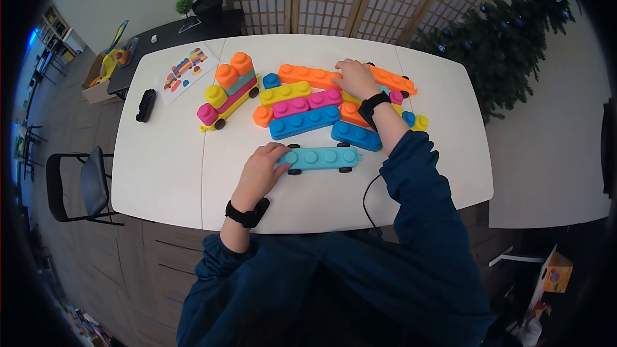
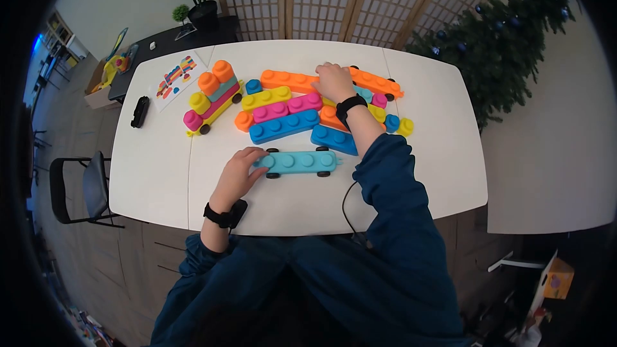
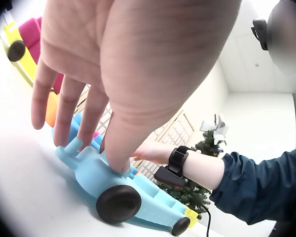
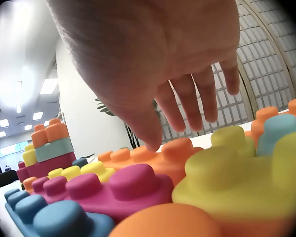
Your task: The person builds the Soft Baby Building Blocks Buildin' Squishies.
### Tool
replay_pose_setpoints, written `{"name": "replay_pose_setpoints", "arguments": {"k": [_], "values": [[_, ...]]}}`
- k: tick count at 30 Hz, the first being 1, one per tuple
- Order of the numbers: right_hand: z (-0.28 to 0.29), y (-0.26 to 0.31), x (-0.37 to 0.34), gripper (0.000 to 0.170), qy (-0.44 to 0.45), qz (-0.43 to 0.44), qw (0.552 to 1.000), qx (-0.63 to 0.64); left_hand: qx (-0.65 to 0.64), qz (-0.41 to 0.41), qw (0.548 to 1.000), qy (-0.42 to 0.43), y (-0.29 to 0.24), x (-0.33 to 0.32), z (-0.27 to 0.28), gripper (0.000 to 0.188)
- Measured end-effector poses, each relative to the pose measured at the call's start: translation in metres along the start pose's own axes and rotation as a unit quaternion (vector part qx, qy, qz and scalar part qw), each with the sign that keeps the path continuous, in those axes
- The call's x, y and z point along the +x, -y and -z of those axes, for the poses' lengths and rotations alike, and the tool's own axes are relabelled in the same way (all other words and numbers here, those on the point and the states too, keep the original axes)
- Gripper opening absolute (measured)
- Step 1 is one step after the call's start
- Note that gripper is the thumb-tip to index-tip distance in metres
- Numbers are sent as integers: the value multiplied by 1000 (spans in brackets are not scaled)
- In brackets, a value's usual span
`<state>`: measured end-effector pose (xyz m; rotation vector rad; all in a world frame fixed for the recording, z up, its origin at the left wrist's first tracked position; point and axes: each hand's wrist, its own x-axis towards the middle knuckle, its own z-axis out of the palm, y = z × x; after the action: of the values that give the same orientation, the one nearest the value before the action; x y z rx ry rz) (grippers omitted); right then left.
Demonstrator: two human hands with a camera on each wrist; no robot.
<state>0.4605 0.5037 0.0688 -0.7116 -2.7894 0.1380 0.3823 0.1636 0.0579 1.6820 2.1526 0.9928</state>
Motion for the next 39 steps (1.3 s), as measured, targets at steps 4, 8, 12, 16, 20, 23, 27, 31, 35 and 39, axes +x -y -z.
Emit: {"name": "replay_pose_setpoints", "arguments": {"k": [4,8,12,16,20,23,27,31,35,39], "values": [[-2,6,2,28,46,-32,998,-23,2,15,1000,2,-2,0,0,30],[9,14,-4,30,55,-43,997,-9,1,20,1000,5,-4,0,1,31],[25,15,-23,29,-82,-23,992,90,-16,13,1000,-21,-5,1,9,37],[65,21,-68,30,-109,-19,971,211,-29,21,998,-59,-2,1,21,46],[80,31,-128,29,-85,-22,950,301,-83,43,987,-128,-13,8,33,59],[75,37,-163,29,-38,6,932,360,-154,32,981,-116,-25,11,39,60],[61,45,-189,29,-16,-19,924,381,-147,-4,986,-74,-22,10,28,56],[47,48,-198,30,-27,-32,915,401,-135,-12,988,-69,-23,9,21,48],[35,44,-202,31,-23,-18,920,392,-109,-11,992,-65,-16,3,11,45],[29,47,-205,30,-30,-2,922,386,-100,-8,993,-65,-11,1,6,42]]}}
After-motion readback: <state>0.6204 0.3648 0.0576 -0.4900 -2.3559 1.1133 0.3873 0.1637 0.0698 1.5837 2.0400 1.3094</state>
